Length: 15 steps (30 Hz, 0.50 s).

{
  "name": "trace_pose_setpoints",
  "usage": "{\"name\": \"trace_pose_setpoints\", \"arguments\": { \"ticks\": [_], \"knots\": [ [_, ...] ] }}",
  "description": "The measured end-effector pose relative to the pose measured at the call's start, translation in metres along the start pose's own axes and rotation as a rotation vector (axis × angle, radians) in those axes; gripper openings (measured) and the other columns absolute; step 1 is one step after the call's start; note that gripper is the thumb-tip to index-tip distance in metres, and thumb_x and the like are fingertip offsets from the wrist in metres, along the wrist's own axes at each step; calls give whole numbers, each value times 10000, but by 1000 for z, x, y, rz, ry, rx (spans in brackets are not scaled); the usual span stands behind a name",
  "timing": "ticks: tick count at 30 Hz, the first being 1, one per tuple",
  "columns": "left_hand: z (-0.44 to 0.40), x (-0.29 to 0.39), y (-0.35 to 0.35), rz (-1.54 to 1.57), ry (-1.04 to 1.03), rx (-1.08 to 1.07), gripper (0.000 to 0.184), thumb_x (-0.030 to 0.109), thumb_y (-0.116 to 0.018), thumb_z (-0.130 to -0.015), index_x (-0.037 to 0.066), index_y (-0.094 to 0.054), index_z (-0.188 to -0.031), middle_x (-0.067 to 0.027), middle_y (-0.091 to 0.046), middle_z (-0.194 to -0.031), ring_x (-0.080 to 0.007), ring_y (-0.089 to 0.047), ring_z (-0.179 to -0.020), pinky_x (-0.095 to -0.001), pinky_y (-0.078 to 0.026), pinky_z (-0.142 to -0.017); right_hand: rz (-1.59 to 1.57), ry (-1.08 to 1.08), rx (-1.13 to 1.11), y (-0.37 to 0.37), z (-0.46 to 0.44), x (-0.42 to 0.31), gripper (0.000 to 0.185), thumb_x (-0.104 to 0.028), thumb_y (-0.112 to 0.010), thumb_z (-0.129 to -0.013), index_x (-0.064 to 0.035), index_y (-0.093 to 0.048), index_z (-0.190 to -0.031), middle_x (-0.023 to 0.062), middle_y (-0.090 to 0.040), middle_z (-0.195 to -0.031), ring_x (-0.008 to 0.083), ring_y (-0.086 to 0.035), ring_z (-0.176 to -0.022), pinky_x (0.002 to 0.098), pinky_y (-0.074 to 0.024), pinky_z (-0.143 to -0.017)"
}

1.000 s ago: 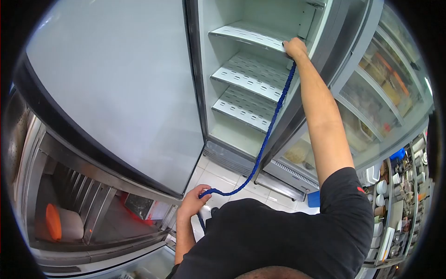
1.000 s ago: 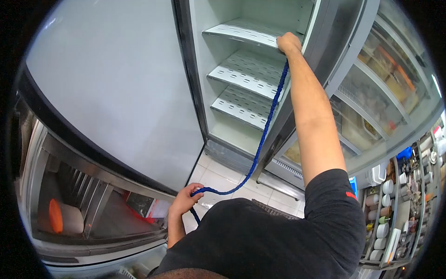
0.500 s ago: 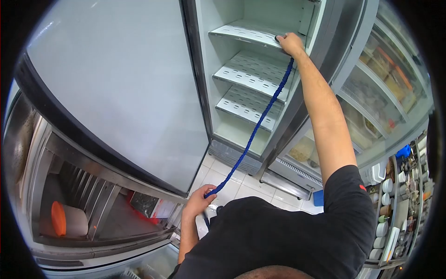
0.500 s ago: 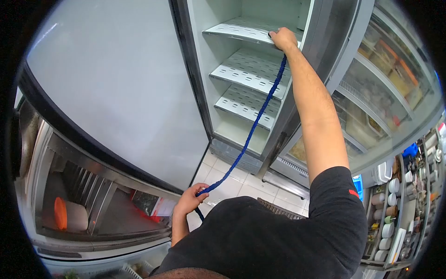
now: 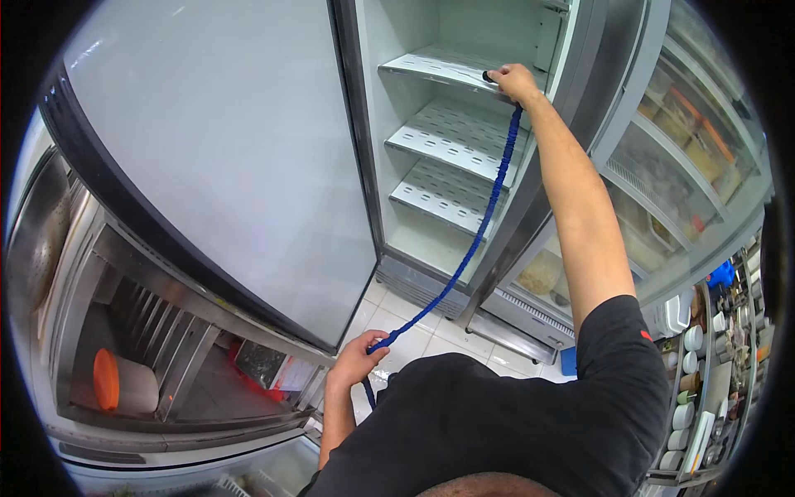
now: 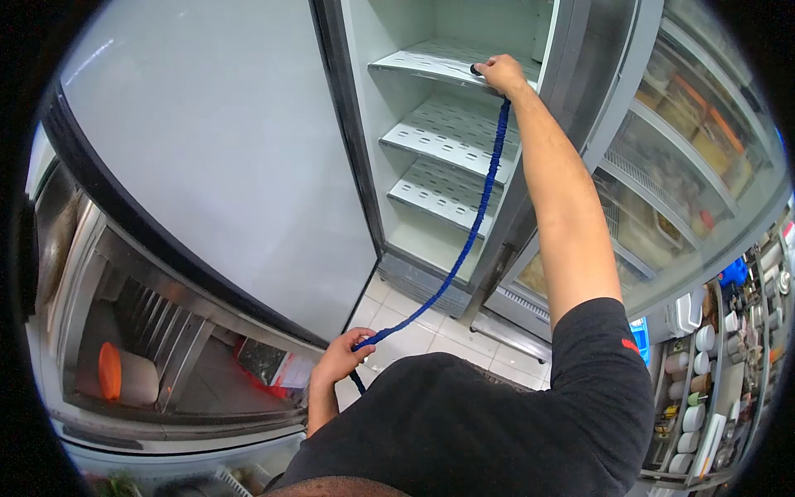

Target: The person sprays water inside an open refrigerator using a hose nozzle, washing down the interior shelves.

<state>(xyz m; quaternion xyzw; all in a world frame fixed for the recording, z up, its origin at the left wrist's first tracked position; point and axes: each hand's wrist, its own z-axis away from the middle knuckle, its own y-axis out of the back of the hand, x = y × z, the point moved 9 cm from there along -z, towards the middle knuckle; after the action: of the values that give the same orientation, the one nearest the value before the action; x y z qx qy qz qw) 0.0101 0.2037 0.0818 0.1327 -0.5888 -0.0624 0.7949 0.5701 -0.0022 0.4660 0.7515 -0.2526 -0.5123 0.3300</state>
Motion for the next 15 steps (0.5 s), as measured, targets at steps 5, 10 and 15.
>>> {"name": "trace_pose_setpoints", "arguments": {
  "ticks": [5,10,15],
  "knots": [
    [3,11,1,-22,-2,-10,303,118,-745,-955,71,-660,-1242,38,-614,-837,-79,-527,-721,-261,-449,-654,183,-71,242,16,-33,30,468,-448,-696,-934,-26,-761,-1125,220,-745,-1158,382,-702,-1125,454,-546,-982],
    [3,15,0,-39,-6,-17,298,120,-744,-958,70,-659,-1240,35,-604,-832,-78,-523,-724,-259,-442,-649,177,77,163,7,-10,-4,435,-437,-697,-950,-25,-759,-1076,155,-749,-969,301,-680,-845,420,-541,-787],
    [0,16,-5,-52,-39,-43,299,120,-744,-958,72,-660,-1241,31,-592,-814,-79,-513,-712,-260,-440,-644,-34,206,48,-7,8,-33,411,-407,-714,-968,-8,-739,-1064,64,-693,-788,135,-500,-493,316,-438,-473]
  ]
}}
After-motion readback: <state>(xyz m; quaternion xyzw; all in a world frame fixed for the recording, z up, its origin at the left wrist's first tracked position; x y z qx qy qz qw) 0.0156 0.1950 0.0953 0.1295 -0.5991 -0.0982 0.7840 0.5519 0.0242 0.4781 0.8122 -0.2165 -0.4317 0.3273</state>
